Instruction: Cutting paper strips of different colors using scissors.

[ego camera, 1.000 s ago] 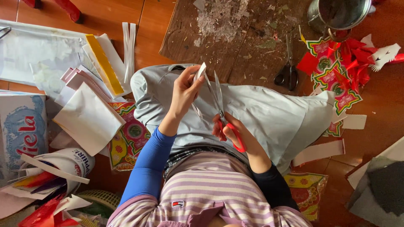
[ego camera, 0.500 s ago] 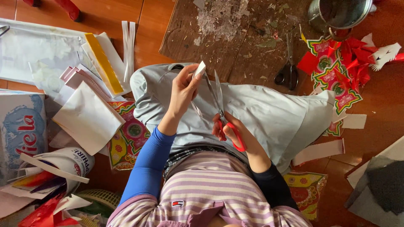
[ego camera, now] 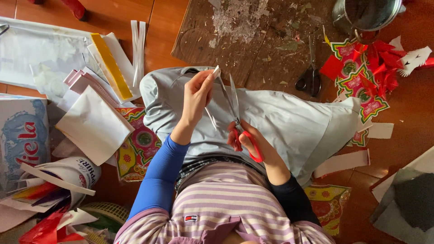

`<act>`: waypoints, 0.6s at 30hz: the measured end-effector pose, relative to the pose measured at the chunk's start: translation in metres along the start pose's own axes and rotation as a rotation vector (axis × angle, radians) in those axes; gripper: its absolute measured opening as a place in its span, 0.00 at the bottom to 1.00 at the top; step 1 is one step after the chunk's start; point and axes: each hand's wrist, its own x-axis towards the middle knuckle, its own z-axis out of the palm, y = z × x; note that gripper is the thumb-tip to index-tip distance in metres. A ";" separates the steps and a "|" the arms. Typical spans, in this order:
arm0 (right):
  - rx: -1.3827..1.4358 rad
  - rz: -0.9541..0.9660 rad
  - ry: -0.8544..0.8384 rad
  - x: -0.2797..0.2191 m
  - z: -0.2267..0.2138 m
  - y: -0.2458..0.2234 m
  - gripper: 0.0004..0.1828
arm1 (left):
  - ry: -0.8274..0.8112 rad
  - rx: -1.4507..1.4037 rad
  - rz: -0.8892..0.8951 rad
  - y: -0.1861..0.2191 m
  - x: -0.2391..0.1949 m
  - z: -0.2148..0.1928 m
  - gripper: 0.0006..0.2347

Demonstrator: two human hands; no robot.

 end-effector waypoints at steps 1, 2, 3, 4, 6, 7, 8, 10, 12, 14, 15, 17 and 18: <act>0.000 0.001 -0.001 0.000 0.000 0.001 0.43 | 0.001 0.000 0.000 0.000 0.000 0.000 0.12; 0.009 0.003 -0.001 0.000 -0.001 0.002 0.43 | 0.016 0.001 0.006 -0.001 0.001 0.000 0.12; 0.019 0.006 -0.001 0.001 -0.001 0.004 0.43 | 0.031 0.001 0.013 -0.001 0.001 0.000 0.12; 0.019 0.007 0.000 0.001 -0.001 0.004 0.43 | 0.031 0.001 0.012 -0.002 0.001 0.001 0.12; 0.048 0.003 -0.001 0.002 0.000 0.004 0.43 | 0.036 -0.013 -0.003 -0.003 0.001 0.002 0.11; 0.048 0.002 0.000 0.002 -0.001 0.005 0.43 | 0.035 -0.013 -0.004 -0.003 0.001 0.003 0.11; 0.033 -0.002 0.000 0.003 -0.001 0.006 0.43 | 0.039 0.009 0.011 -0.004 0.000 0.003 0.11; 0.018 -0.006 0.000 0.003 -0.001 0.005 0.43 | 0.043 0.031 0.026 -0.006 -0.001 0.003 0.10; 0.023 -0.027 -0.010 0.003 0.001 0.002 0.42 | 0.065 0.120 0.044 -0.009 -0.003 0.003 0.11; 0.051 -0.013 -0.019 0.000 0.004 -0.008 0.42 | 0.075 0.237 0.128 -0.007 -0.004 0.001 0.11; 0.080 -0.001 -0.027 -0.002 0.006 -0.014 0.42 | 0.084 0.356 0.213 -0.007 -0.004 0.000 0.13; 0.187 -0.027 -0.056 -0.008 0.010 -0.026 0.41 | -0.004 0.395 0.300 0.012 -0.008 0.000 0.14; 0.293 -0.053 -0.084 -0.012 0.012 -0.032 0.41 | -0.094 0.431 0.386 0.021 -0.010 0.001 0.14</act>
